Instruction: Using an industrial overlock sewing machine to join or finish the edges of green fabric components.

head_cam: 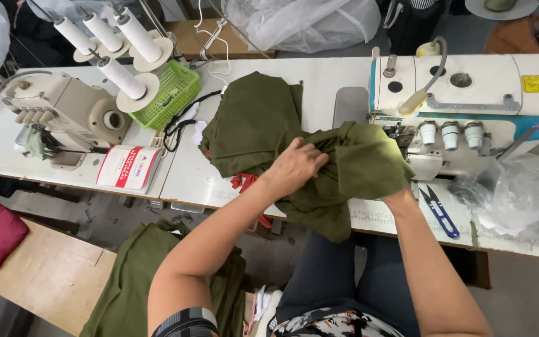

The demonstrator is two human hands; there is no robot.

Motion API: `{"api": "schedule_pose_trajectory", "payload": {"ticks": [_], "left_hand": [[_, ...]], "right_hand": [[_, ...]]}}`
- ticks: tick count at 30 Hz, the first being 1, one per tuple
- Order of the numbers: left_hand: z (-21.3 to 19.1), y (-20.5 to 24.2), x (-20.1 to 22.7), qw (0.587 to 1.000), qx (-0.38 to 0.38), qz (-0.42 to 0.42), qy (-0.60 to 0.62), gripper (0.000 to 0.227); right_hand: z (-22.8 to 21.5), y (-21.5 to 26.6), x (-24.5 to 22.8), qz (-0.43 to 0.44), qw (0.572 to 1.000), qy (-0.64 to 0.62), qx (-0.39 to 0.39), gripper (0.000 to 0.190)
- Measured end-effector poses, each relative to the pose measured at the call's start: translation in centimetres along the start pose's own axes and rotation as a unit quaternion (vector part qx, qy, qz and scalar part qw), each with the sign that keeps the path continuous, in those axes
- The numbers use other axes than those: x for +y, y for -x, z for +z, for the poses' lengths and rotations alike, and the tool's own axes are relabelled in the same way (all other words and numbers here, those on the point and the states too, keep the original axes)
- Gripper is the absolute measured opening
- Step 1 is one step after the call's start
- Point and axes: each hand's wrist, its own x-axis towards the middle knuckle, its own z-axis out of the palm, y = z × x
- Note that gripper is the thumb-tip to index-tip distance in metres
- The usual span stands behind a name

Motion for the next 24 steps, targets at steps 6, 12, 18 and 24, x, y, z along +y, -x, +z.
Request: {"api": "schedule_pose_trajectory", "payload": {"ticks": [6, 12, 18, 24], "left_hand": [[-10.5, -2.8, 2.3, 0.969, -0.017, 0.050, 0.241, 0.032], [-14.4, -5.8, 1.8, 0.989, 0.069, 0.091, 0.099, 0.022], [-9.8, -6.6, 13.8, 0.973, 0.090, 0.111, 0.180, 0.021], [-8.2, -1.6, 8.0, 0.987, -0.045, 0.054, 0.144, 0.029]], "right_hand": [[0.1, 0.1, 1.8, 0.038, 0.995, -0.029, -0.083, 0.016], [-1.3, 3.5, 4.4, 0.099, 0.978, -0.066, -0.171, 0.019], [0.5, 3.9, 4.6, 0.142, 0.954, -0.096, -0.247, 0.023], [-3.5, 7.9, 7.5, 0.179, 0.924, -0.120, -0.317, 0.027]]}}
